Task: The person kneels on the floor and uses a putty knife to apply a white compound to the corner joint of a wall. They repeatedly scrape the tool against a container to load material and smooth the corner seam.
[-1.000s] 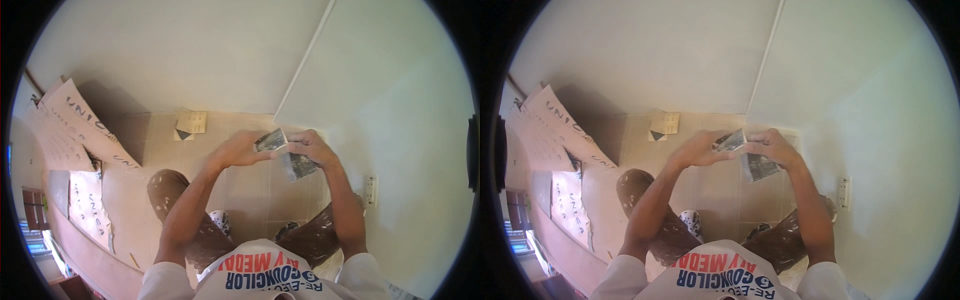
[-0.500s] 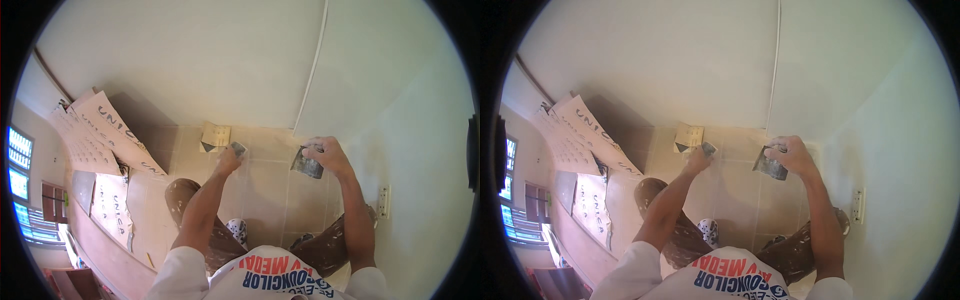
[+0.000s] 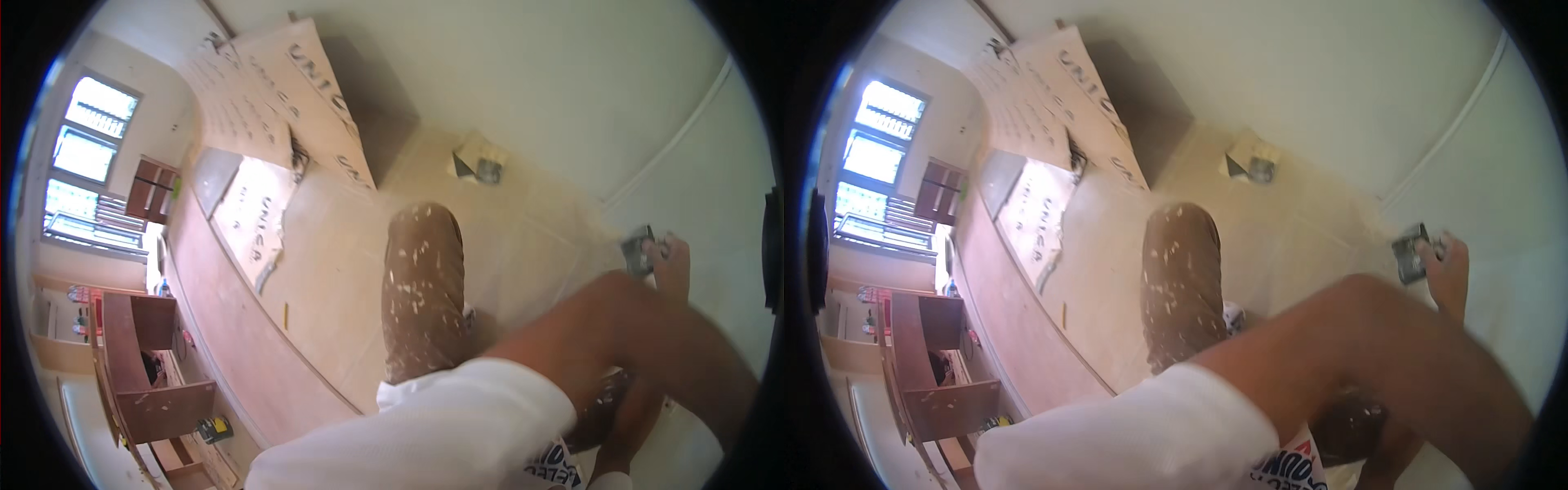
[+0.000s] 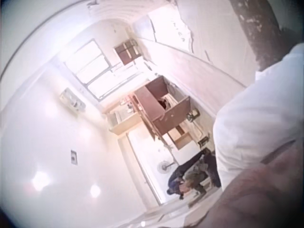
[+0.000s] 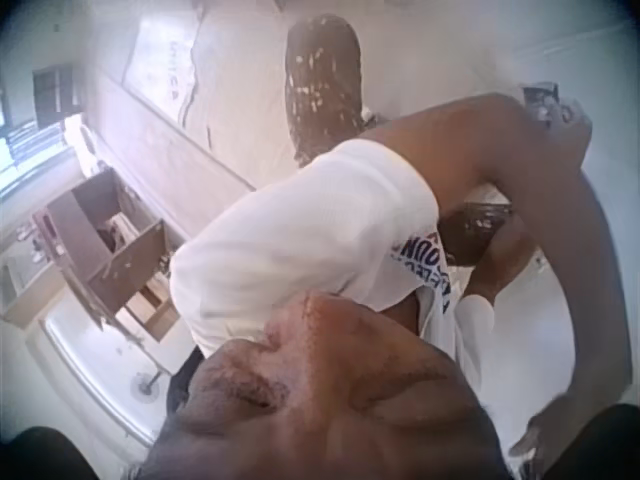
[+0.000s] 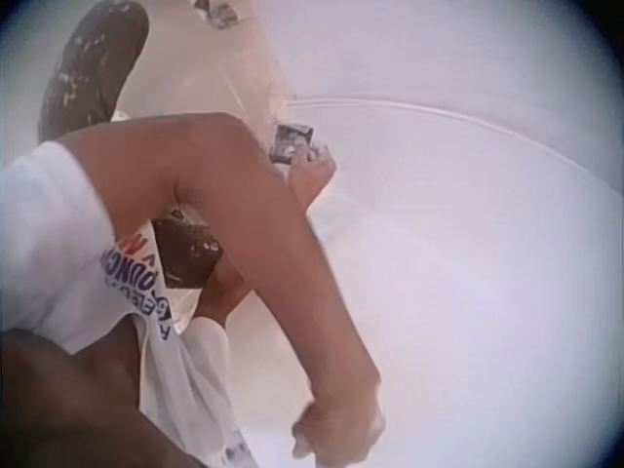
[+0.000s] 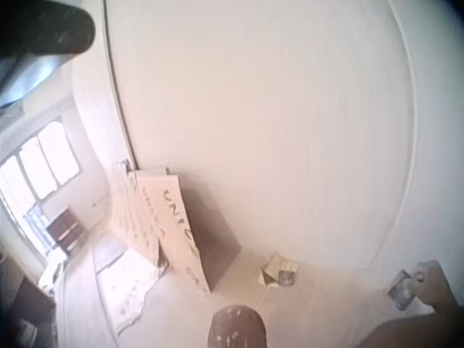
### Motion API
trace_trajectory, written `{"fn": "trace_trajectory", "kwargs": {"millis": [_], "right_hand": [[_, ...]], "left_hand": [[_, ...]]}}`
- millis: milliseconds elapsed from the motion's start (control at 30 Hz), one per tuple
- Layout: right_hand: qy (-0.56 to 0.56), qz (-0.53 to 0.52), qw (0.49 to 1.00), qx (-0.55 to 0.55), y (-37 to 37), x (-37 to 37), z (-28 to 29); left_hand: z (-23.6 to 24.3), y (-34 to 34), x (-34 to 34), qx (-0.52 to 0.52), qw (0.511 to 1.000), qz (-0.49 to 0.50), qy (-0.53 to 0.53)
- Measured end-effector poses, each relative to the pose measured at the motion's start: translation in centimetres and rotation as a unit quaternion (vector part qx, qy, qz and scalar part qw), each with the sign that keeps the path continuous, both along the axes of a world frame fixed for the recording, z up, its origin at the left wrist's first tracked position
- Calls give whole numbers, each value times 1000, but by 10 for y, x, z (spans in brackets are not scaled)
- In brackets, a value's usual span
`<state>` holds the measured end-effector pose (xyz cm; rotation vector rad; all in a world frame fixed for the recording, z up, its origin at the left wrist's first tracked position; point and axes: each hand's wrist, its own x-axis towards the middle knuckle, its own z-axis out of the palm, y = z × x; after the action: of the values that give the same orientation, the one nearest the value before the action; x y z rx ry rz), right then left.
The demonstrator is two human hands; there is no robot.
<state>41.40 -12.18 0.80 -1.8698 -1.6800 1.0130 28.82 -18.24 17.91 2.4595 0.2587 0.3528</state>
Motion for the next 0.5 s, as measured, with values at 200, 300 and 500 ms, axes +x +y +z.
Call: {"fn": "trace_trajectory", "kwargs": {"millis": [200, 300, 500], "right_hand": [[-4, -72, 973, 221, -7, -34, 25], [63, -114, 967, 218, -27, -29, 61], [413, -162, 891, 94, -39, -40, 39]], "left_hand": [[72, 13, -15, 119, 991, -33, -52], [64, 39, -47, 115, 990, 44, -67], [-93, 38, -110, 139, 930, 289, -181]]}}
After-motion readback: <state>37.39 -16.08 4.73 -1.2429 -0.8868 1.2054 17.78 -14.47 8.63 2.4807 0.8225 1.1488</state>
